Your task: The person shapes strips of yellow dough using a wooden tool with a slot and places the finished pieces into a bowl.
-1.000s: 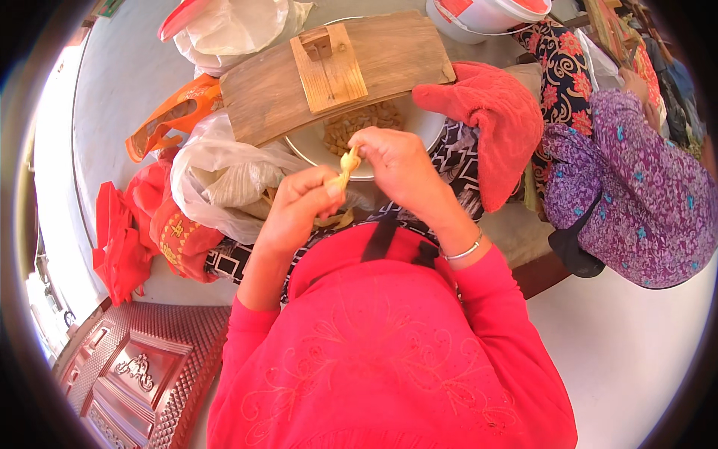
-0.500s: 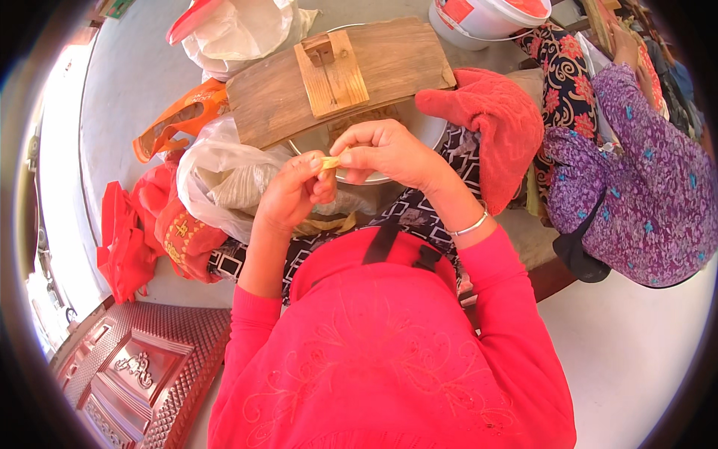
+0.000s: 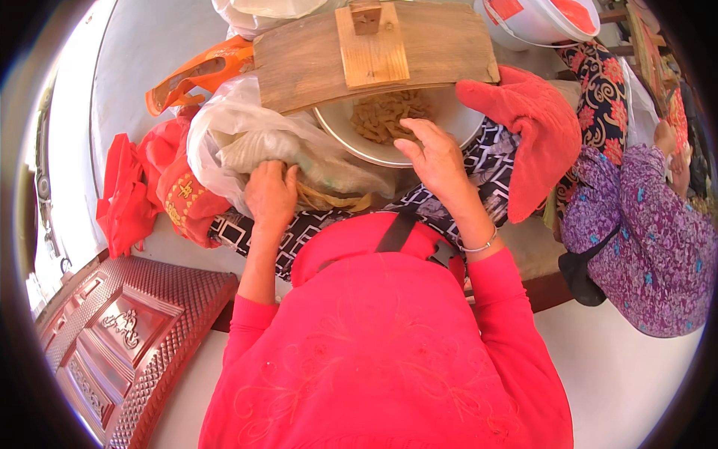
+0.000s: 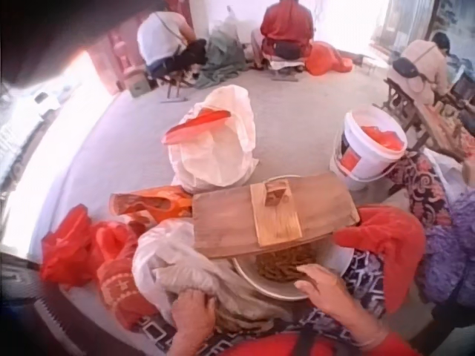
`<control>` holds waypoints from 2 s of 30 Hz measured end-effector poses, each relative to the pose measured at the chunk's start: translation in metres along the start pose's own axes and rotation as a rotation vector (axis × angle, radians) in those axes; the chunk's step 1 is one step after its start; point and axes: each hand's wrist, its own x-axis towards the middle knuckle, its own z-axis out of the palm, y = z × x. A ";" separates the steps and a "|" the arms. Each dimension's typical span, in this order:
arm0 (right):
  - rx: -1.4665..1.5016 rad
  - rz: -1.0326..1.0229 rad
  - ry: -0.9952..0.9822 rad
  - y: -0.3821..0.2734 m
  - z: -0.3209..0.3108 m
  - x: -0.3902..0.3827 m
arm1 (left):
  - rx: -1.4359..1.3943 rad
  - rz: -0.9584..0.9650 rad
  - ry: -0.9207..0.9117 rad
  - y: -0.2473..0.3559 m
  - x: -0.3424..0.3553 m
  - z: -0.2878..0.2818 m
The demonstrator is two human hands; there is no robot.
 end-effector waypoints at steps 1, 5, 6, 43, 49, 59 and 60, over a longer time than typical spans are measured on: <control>0.067 0.159 -0.057 -0.010 -0.005 0.000 | 0.062 -0.045 -0.011 -0.007 0.003 0.015; 0.240 0.236 -0.034 -0.008 -0.013 -0.007 | 0.057 -0.005 0.009 -0.010 0.001 0.039; 0.297 0.281 -0.085 -0.014 -0.018 -0.010 | 0.004 0.028 0.001 -0.004 -0.001 0.034; -0.106 0.047 -0.593 -0.085 -0.119 -0.061 | -0.575 -0.391 0.243 -0.068 -0.038 -0.112; -0.243 0.068 -0.383 -0.090 -0.154 -0.066 | 0.071 -0.348 0.026 -0.055 -0.049 -0.115; 0.412 0.089 -0.527 -0.114 -0.049 -0.042 | -0.930 0.249 -0.586 0.097 -0.032 -0.131; 0.361 0.060 -0.571 -0.111 -0.051 -0.039 | -1.039 0.071 -0.775 0.102 -0.031 -0.133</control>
